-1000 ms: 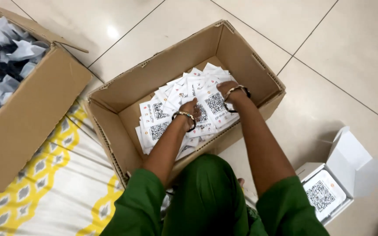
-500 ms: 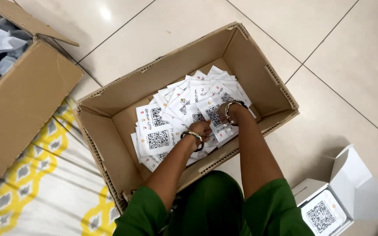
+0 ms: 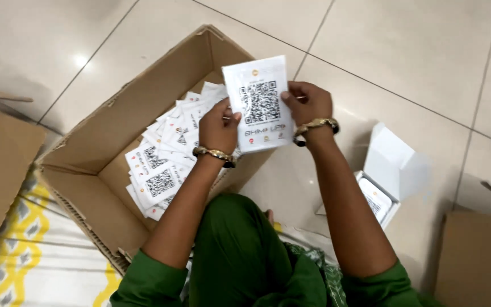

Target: Sorting items and applying QR code stickers to small white boxes and larger cardboard containers.

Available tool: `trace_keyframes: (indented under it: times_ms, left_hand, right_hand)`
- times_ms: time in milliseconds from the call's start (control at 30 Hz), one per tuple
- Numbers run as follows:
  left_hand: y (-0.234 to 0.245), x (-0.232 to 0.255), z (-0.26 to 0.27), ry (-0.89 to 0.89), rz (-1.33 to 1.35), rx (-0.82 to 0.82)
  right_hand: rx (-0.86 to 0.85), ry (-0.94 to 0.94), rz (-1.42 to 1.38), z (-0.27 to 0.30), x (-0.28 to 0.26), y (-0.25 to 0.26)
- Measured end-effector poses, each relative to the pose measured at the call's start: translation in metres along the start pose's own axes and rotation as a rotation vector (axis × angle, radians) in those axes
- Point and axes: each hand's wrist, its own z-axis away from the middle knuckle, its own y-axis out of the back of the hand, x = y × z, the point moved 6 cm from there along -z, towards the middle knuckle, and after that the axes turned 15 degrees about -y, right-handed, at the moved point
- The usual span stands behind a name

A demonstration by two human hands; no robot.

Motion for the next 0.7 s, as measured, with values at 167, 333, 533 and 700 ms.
trace_keyframes:
  times_ms: [167,333,533,700]
  left_hand:
    - [-0.15,0.072,0.063,-0.054,-0.048,-0.452]
    - [-0.282,0.069,0.17,0.011,-0.145,-0.927]
    - [-0.317,0.032,0.229,-0.295,-0.32,-0.95]
    - [-0.306,0.049,0.231,-0.669,-0.43,-0.924]
  right_hand:
    - [0.316,-0.038,-0.144,0.078,0.105,0.157]
    - [0.728,-0.185,0.042,0.139,0.263,0.219]
    - [0.789,-0.059,0.539,0.167,0.323,0.194]
    - [0.87,-0.035,0.84,0.194,0.313,0.172]
